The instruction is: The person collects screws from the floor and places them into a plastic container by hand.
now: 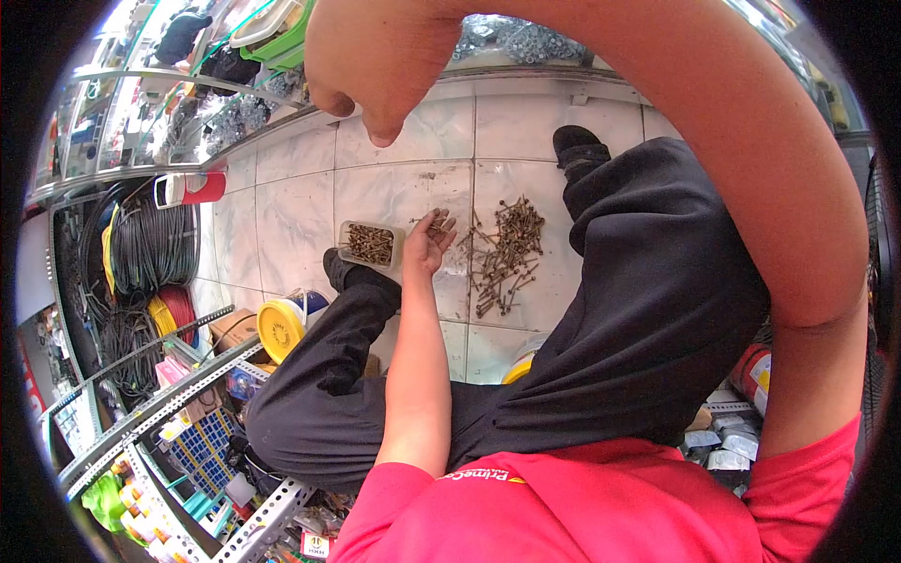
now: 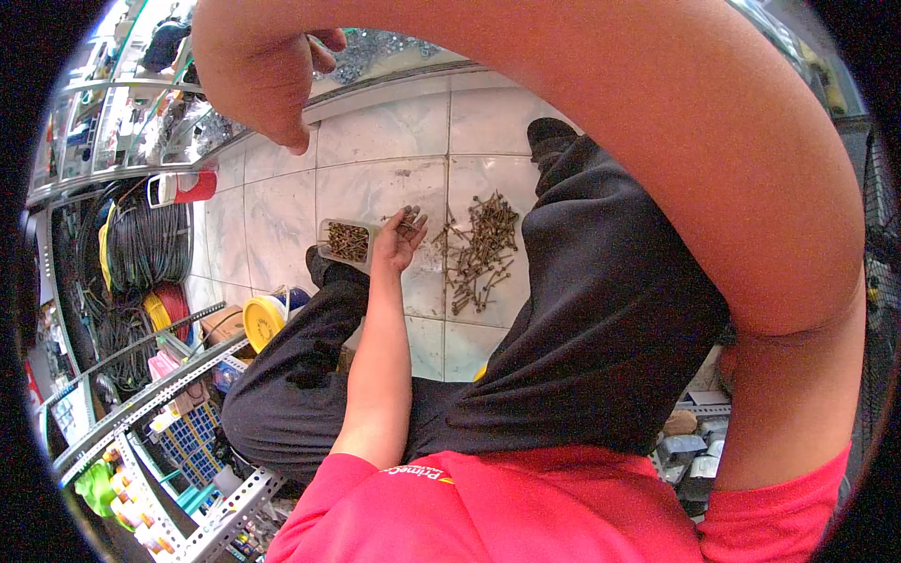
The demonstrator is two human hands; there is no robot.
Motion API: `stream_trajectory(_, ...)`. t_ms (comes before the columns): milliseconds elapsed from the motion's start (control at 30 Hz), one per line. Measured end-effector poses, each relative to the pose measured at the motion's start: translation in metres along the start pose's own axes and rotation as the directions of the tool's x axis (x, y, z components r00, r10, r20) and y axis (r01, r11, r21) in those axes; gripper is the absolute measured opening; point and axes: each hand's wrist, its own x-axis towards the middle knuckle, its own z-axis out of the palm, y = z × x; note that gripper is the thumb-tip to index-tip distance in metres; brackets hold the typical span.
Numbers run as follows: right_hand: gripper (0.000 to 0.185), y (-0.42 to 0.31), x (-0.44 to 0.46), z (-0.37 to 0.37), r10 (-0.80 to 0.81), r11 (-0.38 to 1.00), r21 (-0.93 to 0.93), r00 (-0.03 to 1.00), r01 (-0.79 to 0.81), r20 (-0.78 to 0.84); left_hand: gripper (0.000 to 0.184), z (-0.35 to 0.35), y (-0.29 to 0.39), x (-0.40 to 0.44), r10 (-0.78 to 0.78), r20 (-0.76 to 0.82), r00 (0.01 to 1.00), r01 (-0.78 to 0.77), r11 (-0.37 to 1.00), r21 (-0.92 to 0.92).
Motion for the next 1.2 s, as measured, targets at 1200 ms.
stream_trajectory(1200,0.05,0.001,0.001,-0.007,0.0,0.986,0.164,0.996,-0.015,0.092,0.023,0.001,0.015,-0.005,0.101,0.074,0.992,-0.103,0.994,0.025)
